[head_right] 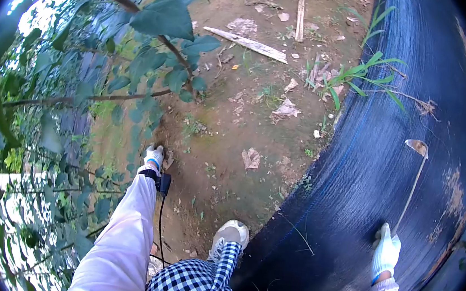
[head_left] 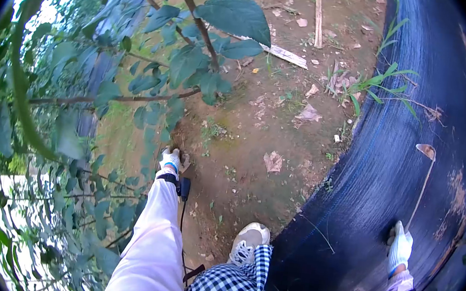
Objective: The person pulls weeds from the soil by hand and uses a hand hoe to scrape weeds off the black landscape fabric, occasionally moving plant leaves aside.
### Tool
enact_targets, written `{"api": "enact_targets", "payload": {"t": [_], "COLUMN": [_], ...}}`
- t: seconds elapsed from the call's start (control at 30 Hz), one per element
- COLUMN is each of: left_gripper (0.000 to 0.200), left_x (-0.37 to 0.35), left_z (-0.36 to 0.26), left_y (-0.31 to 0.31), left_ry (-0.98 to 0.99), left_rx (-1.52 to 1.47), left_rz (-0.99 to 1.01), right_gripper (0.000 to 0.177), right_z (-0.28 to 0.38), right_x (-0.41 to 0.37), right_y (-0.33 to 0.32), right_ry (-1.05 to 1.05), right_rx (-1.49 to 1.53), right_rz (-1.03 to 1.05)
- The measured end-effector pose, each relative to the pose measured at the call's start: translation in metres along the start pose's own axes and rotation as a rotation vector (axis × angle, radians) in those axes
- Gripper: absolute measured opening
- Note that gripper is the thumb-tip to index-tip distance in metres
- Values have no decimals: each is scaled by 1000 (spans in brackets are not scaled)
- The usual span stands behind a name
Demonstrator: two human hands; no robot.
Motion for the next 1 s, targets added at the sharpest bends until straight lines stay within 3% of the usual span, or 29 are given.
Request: {"api": "enact_targets", "payload": {"t": [0.03,0.07,0.13,0.17,0.27,0.33,0.4,0.47,0.5,0.6,0.63,0.73,0.8,0.83,0.87,0.93,0.97,1.0], "left_gripper": [44,37,30,27,32,56,72,83,66,40,17,16,17,13,17,29,37,42], "left_x": [51,47,56,43,-16,-42,-95,-109,-111,-30,-62,-63,-54,8,4,-12,-26,-39], "left_z": [32,22,28,14,-29,-42,-75,-92,-94,-64,-86,-107,-105,-67,-56,-38,-30,-23], "left_y": [10,2,7,5,10,26,34,55,63,94,76,29,0,9,6,12,19,24], "left_ry": [110,143,169,-20,157,578,755,720,815,613,378,346,338,595,629,419,438,330], "left_rx": [178,161,104,-220,-118,280,531,517,522,76,-117,-347,-279,-137,151,335,243,159], "left_rz": [-132,-43,-201,48,285,232,122,223,143,365,455,393,317,359,276,397,453,534], "right_gripper": [34,33,31,31,37,40,46,50,54,53,54,54,55,55,55,55,55,55], "right_z": [1,5,10,-9,-20,-12,-12,-22,-26,-6,-2,-11,-5,-2,-5,-11,-13,-14], "right_x": [-5,-9,-13,-1,5,-2,1,9,12,0,-3,2,-1,-2,-1,4,5,5], "right_y": [7,15,26,34,46,48,44,45,45,46,45,44,43,44,44,44,44,44], "right_ry": [30,52,81,40,-78,-109,-109,-131,-118,-61,-70,-73,-72,-73,-72,-71,-74,-77], "right_rx": [52,102,153,154,11,-108,-219,-325,-314,-322,-317,-307,-304,-300,-308,-331,-322,-313], "right_rz": [-3,-4,1,-68,-192,-237,-239,-266,-270,-275,-258,-255,-246,-244,-248,-257,-256,-255]}}
Point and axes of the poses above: each hand's wrist, its own x-axis towards the middle knuckle, its own y-axis out of the palm, z = x × y, the point moved 1 cm from there along x, towards the middle knuckle, and after that the axes turned 9 degrees about -y, right-handed, at the moved point
